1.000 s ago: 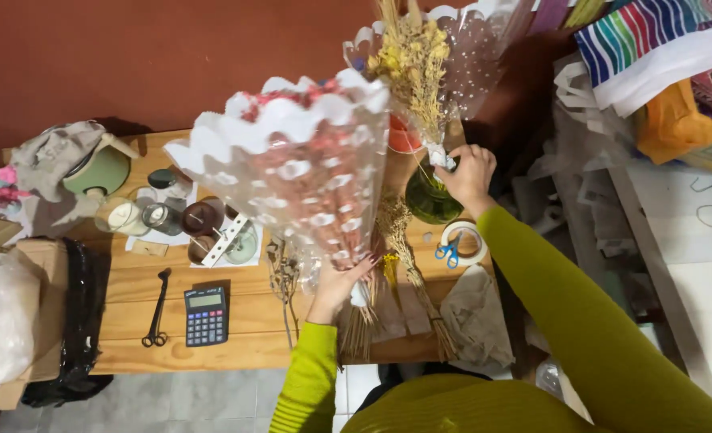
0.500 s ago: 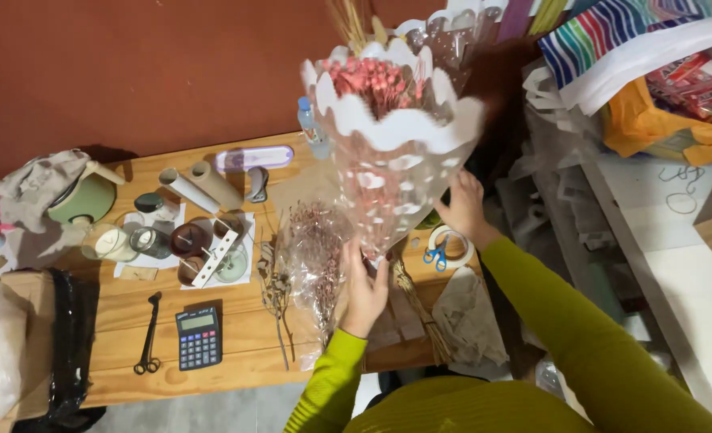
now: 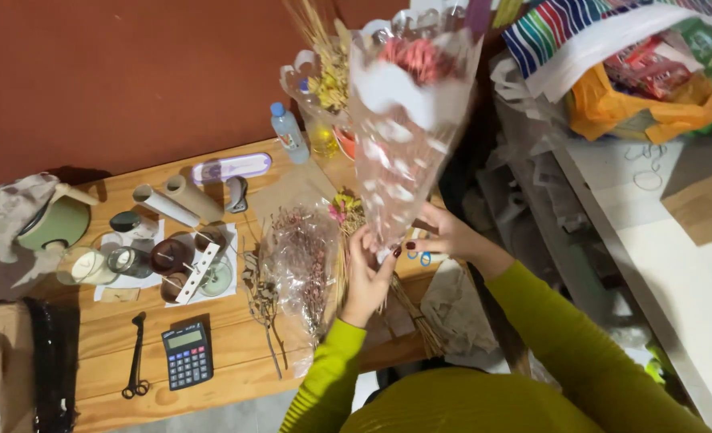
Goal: Arranging and trimming dried flower bouquets and preparing candle orders.
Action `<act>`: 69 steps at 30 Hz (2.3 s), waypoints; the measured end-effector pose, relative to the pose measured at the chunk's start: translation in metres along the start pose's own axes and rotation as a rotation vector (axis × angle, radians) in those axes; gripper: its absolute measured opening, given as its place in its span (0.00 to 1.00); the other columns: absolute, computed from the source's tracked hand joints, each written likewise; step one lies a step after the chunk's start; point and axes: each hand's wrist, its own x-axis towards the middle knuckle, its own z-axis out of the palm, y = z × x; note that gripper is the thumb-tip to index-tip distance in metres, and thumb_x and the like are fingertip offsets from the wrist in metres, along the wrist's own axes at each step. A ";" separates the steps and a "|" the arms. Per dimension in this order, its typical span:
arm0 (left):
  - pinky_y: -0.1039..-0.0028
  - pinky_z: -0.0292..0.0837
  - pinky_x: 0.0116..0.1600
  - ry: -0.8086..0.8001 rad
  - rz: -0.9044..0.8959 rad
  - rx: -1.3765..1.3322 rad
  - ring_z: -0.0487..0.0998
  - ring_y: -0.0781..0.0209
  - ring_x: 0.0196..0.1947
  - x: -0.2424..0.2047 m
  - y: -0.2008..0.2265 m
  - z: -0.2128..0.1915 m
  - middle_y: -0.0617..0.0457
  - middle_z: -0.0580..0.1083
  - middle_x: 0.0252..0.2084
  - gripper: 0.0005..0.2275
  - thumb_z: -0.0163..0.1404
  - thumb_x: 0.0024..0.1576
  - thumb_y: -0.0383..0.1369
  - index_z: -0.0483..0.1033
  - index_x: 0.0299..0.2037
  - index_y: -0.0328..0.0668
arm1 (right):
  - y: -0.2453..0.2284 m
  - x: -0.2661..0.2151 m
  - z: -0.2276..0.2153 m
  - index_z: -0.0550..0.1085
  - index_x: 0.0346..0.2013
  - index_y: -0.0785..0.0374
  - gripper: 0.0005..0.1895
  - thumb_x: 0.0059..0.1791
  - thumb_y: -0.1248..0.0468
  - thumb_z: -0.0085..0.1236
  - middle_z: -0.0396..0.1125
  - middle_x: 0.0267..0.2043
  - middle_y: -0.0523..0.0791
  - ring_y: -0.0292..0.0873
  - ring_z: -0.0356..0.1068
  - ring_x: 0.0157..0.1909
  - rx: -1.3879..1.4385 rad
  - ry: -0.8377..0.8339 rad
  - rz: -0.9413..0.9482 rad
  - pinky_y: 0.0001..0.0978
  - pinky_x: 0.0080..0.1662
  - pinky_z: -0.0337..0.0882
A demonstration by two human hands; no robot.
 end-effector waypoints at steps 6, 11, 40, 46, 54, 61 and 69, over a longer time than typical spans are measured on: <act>0.68 0.69 0.60 -0.387 -0.298 -0.387 0.70 0.59 0.59 0.062 -0.001 0.001 0.47 0.69 0.61 0.26 0.49 0.61 0.17 0.56 0.70 0.39 | -0.059 0.017 -0.005 0.77 0.50 0.71 0.19 0.46 0.68 0.63 0.76 0.44 0.45 0.39 0.75 0.45 0.047 0.057 -0.108 0.34 0.49 0.76; 0.69 0.69 0.65 -0.213 0.073 0.014 0.74 0.58 0.60 0.119 0.044 -0.023 0.48 0.72 0.59 0.27 0.55 0.59 0.20 0.59 0.69 0.39 | -0.121 0.058 -0.062 0.74 0.52 0.70 0.17 0.50 0.69 0.67 0.76 0.45 0.47 0.39 0.78 0.45 -0.352 0.385 -0.549 0.35 0.49 0.79; 0.70 0.70 0.48 -0.137 -0.315 0.177 0.76 0.58 0.41 0.103 0.009 -0.040 0.49 0.79 0.49 0.13 0.52 0.60 0.21 0.77 0.54 0.36 | -0.007 0.113 -0.018 0.72 0.52 0.67 0.30 0.41 0.61 0.77 0.75 0.44 0.51 0.48 0.76 0.45 -0.623 0.701 -0.456 0.39 0.48 0.75; 0.52 0.52 0.77 0.023 0.566 0.580 0.59 0.42 0.73 0.181 0.152 -0.015 0.39 0.60 0.71 0.27 0.58 0.57 0.27 0.61 0.66 0.37 | -0.028 0.104 -0.013 0.72 0.49 0.67 0.37 0.34 0.52 0.80 0.72 0.40 0.53 0.57 0.73 0.43 -0.879 0.769 -0.424 0.45 0.45 0.73; 0.49 0.53 0.73 -0.187 0.934 0.758 0.70 0.49 0.62 0.233 0.182 0.025 0.49 0.71 0.51 0.19 0.57 0.54 0.25 0.74 0.57 0.41 | -0.048 0.087 -0.019 0.69 0.46 0.64 0.39 0.33 0.49 0.82 0.72 0.40 0.48 0.48 0.73 0.42 -0.816 0.755 -0.138 0.42 0.46 0.73; 0.54 0.71 0.63 -0.185 1.063 0.607 0.76 0.52 0.46 0.224 0.163 0.020 0.49 0.73 0.41 0.07 0.56 0.55 0.24 0.78 0.43 0.35 | -0.214 0.025 -0.028 0.66 0.63 0.66 0.31 0.47 0.69 0.66 0.62 0.65 0.54 0.56 0.60 0.70 -0.994 0.702 -0.982 0.47 0.72 0.59; 0.50 0.67 0.71 -0.149 1.025 0.613 0.75 0.54 0.49 0.238 0.185 0.017 0.49 0.73 0.42 0.07 0.56 0.58 0.23 0.78 0.46 0.34 | -0.267 0.064 -0.064 0.80 0.40 0.59 0.03 0.55 0.64 0.67 0.72 0.50 0.39 0.44 0.63 0.66 -1.568 0.261 -1.265 0.49 0.73 0.50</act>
